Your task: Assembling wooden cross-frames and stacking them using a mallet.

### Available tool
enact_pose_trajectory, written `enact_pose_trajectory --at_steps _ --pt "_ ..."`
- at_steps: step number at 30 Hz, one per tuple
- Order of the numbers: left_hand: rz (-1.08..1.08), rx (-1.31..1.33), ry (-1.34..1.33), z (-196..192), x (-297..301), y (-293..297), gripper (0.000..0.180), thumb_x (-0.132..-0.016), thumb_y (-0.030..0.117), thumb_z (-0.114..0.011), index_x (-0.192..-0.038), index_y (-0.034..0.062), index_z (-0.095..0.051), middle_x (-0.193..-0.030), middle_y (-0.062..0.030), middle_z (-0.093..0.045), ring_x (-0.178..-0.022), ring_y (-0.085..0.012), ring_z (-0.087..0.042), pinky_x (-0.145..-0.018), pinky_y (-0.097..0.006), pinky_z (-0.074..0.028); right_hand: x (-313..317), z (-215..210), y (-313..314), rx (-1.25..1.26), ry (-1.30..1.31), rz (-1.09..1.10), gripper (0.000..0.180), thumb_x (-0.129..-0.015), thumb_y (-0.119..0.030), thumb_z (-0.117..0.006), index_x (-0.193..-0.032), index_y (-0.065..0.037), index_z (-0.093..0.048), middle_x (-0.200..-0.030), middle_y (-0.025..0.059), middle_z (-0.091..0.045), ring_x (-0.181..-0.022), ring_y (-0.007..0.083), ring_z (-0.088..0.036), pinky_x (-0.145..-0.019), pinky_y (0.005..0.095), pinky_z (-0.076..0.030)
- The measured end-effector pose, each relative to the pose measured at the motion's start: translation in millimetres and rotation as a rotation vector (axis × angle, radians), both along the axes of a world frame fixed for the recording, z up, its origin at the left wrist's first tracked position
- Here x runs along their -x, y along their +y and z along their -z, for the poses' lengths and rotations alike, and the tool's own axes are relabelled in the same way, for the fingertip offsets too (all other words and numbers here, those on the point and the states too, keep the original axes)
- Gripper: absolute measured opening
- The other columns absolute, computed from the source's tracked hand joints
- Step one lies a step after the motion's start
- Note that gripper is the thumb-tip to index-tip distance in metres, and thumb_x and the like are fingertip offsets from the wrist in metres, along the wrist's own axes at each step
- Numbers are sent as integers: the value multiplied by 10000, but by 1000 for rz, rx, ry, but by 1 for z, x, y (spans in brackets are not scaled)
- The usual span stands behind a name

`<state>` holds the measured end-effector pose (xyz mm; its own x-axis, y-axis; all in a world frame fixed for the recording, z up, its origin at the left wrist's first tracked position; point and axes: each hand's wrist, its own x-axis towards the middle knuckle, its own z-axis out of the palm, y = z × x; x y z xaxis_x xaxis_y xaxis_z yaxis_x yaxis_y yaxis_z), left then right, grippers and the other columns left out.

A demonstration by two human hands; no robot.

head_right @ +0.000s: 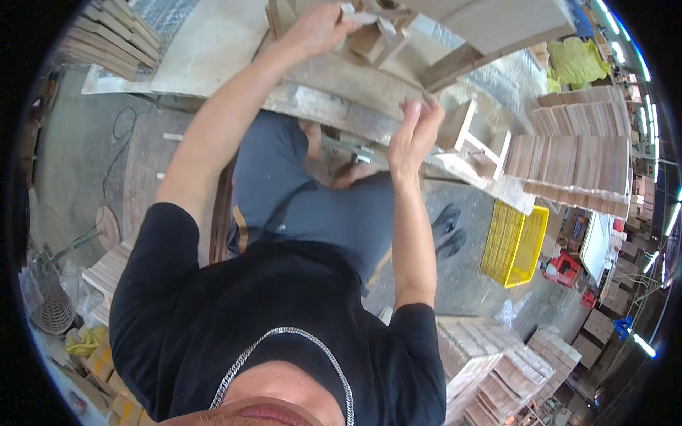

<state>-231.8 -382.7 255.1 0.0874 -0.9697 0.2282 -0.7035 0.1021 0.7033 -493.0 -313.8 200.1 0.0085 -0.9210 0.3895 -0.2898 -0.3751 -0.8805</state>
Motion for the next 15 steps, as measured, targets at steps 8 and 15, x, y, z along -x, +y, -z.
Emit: enact_pose_trajectory --at_steps 8,15 --pt "-52 -26 -74 9 -7 -6 378 -932 330 -668 -1091 -13 -679 -1028 -304 -689 -1005 -445 -675 -832 -524 -521 89 6 112 -266 251 -39 390 -1076 -235 -513 -1338 51 -476 -998 124 -710 -886 189 -677 -840 314 -517" --pt "-18 137 -130 26 -7 2 387 -918 369 -694 -909 -17 -665 -869 -232 -695 -883 -426 -675 -779 -499 -517 57 -30 96 -197 323 -192 355 -1048 -164 -569 -1316 63 -521 -989 100 -696 -859 139 -665 -791 270 -517"
